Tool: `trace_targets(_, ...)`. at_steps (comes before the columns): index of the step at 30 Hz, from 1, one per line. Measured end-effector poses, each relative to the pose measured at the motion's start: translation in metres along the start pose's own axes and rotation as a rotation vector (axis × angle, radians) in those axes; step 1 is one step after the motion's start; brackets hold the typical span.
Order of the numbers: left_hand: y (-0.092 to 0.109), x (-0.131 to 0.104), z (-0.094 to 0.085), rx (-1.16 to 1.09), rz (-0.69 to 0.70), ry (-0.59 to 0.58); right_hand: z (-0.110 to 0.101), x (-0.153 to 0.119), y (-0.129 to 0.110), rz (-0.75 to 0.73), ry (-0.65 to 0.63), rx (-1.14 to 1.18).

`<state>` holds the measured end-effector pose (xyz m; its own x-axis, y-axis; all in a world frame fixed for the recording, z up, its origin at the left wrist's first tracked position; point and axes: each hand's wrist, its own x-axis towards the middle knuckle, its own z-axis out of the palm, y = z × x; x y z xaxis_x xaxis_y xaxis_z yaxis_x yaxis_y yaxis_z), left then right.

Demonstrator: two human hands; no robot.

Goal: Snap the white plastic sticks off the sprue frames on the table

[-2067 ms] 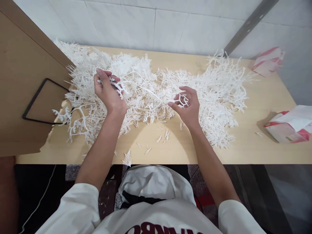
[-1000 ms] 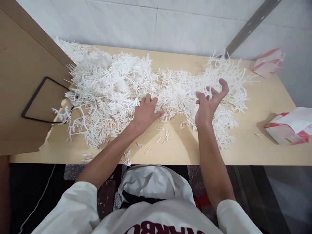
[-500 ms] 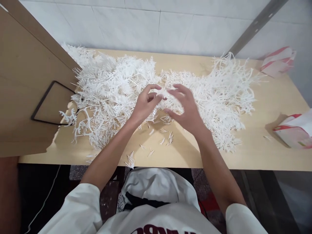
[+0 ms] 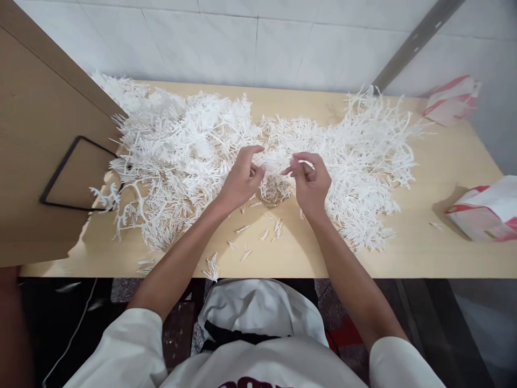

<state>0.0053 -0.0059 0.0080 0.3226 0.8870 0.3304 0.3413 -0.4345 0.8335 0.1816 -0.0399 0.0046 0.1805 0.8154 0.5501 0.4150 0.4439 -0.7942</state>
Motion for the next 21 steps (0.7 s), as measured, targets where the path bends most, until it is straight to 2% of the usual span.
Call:
trace_targets(3, -0.008, 0.002, 0.004, 0.042, 0.026, -0.015, -0.004, 0.001, 0.000, 0.040, 0.008, 0.044)
trace_targets(7, -0.006, 0.000, 0.005, 0.032, 0.128, 0.035, -0.002, 0.001, -0.001, 0.053, -0.122, -0.055)
trace_targets(10, 0.004, -0.006, 0.005, 0.104, 0.241, -0.035, 0.004, -0.002, -0.003, 0.087, -0.145, -0.088)
trace_targets(13, 0.011, -0.011, 0.006, 0.153, 0.291, -0.091, 0.007, -0.004, -0.005, 0.021, -0.090, -0.105)
trace_targets(17, 0.013, -0.008, 0.004, 0.082, 0.205, -0.038, 0.005, -0.004, -0.006, -0.017, -0.061, -0.064)
trace_targets(21, 0.014, -0.001, -0.003, -0.035, 0.021, -0.186, 0.005, -0.005, -0.003, 0.005, -0.105, 0.047)
